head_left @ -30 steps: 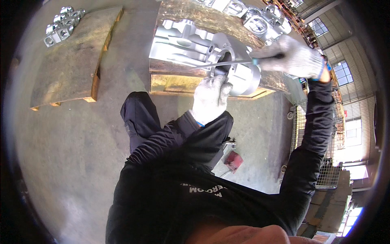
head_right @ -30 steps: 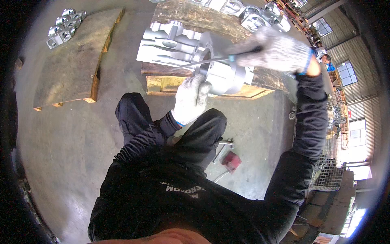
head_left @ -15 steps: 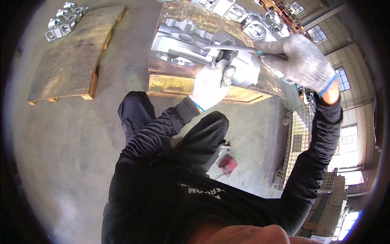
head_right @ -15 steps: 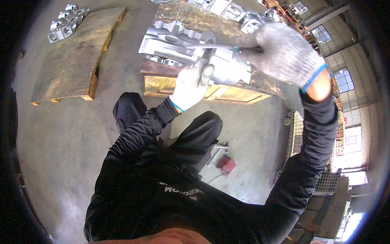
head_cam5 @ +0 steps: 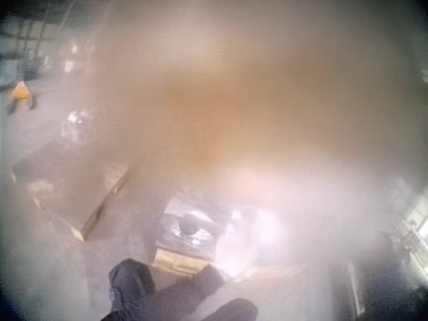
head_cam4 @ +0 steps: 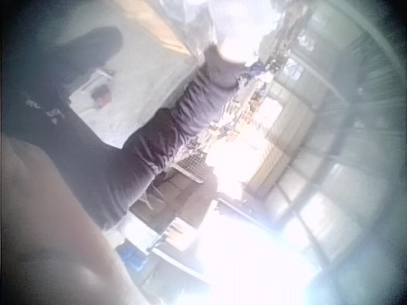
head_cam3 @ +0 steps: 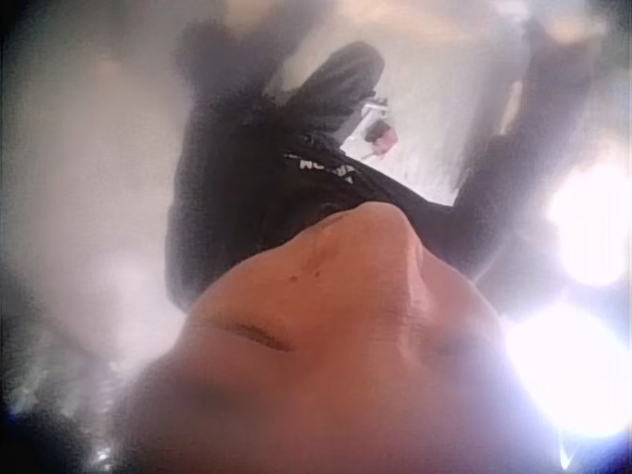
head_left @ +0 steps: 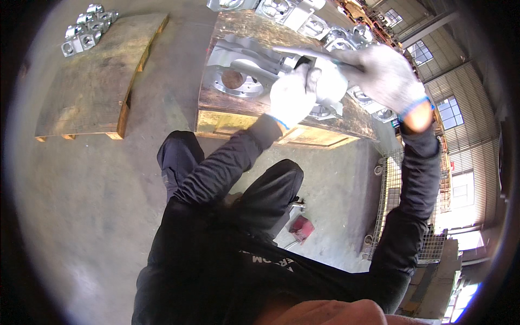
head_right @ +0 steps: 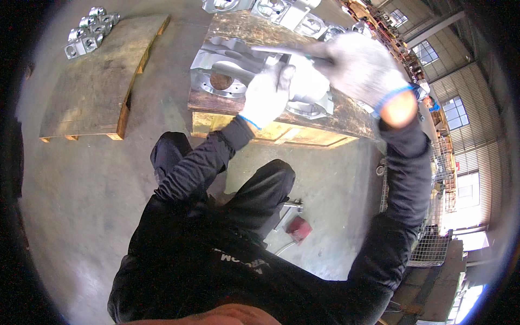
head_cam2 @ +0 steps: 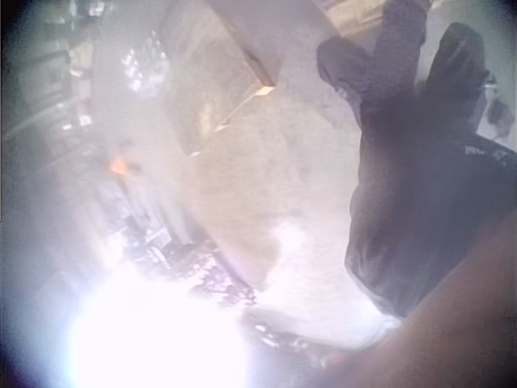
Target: The person deburrs and smooths the edges of a large aluminum casting using a metal file and a red abrasive pad. They rotate the part to access different surfaces, then place it on a wooden pallet with other similar parts.
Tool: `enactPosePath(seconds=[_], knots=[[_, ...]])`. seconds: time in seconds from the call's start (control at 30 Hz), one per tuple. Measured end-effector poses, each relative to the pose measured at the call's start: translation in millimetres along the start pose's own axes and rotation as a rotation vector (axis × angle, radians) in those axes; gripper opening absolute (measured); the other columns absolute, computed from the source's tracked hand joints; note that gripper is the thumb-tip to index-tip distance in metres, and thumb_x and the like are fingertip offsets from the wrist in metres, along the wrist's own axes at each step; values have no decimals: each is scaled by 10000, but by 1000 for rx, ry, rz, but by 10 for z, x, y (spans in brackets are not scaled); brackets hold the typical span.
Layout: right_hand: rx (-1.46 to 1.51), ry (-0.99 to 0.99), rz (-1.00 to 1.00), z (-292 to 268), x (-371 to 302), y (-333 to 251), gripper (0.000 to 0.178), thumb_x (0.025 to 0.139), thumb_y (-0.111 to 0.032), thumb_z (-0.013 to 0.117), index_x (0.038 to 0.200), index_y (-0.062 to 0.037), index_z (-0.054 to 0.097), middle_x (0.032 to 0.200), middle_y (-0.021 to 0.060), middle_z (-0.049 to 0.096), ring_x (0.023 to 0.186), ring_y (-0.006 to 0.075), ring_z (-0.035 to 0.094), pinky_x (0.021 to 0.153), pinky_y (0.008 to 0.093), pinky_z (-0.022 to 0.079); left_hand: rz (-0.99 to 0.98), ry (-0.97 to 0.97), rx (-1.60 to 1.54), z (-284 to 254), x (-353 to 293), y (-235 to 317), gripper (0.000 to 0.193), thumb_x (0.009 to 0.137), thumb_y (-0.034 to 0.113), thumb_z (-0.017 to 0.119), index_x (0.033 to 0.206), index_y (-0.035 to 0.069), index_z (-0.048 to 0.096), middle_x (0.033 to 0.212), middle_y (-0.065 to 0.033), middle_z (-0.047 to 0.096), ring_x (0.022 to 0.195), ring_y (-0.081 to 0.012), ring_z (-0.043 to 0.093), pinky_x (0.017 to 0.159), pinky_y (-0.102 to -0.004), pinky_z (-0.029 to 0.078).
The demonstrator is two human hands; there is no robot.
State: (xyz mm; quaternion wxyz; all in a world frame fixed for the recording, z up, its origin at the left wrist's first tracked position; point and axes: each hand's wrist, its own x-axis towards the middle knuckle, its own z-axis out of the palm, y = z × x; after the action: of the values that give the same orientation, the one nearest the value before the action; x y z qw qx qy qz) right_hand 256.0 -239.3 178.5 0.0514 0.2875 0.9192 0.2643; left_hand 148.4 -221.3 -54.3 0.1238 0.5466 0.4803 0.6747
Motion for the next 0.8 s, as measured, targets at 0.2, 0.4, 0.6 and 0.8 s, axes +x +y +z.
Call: enactPosePath(seconds=[0.2, 0.4, 0.6, 0.8], knots=[[-160, 98, 102, 272, 220, 187, 293, 935, -280, 658, 1193, -231, 788, 833, 119, 744, 808, 303, 743, 711, 417, 588, -47, -51, 25, 141, 503, -229, 512, 1079, 457, 458, 1201, 10, 674, 992, -281, 696, 972, -476, 663, 853, -527, 520], [-29, 124, 109, 337, 352, 275, 315, 939, -323, 648, 1199, -206, 783, 965, 156, 753, 915, 338, 738, 810, 443, 586, -196, -200, -157, 99, 888, -322, 498, 1072, 453, 501, 1227, 11, 667, 1037, -277, 710, 992, -467, 683, 882, -496, 535], [-138, 122, 164, 333, 290, 299, 301, 934, -206, 689, 1219, -156, 772, 915, 121, 764, 842, 287, 753, 757, 386, 593, -174, -151, -57, 61, 839, -244, 477, 1066, 425, 508, 1241, 12, 668, 1038, -280, 704, 1050, -469, 660, 908, -501, 508], [-386, 396, -48, 722, 322, 383, 162, 943, -220, 610, 991, -166, 756, 757, 76, 653, 724, 257, 694, 630, 394, 547, -175, -201, -99, -1, 853, -194, 463, 1069, 411, 492, 1206, 11, 682, 1056, -296, 700, 1061, -482, 654, 923, -523, 503]])
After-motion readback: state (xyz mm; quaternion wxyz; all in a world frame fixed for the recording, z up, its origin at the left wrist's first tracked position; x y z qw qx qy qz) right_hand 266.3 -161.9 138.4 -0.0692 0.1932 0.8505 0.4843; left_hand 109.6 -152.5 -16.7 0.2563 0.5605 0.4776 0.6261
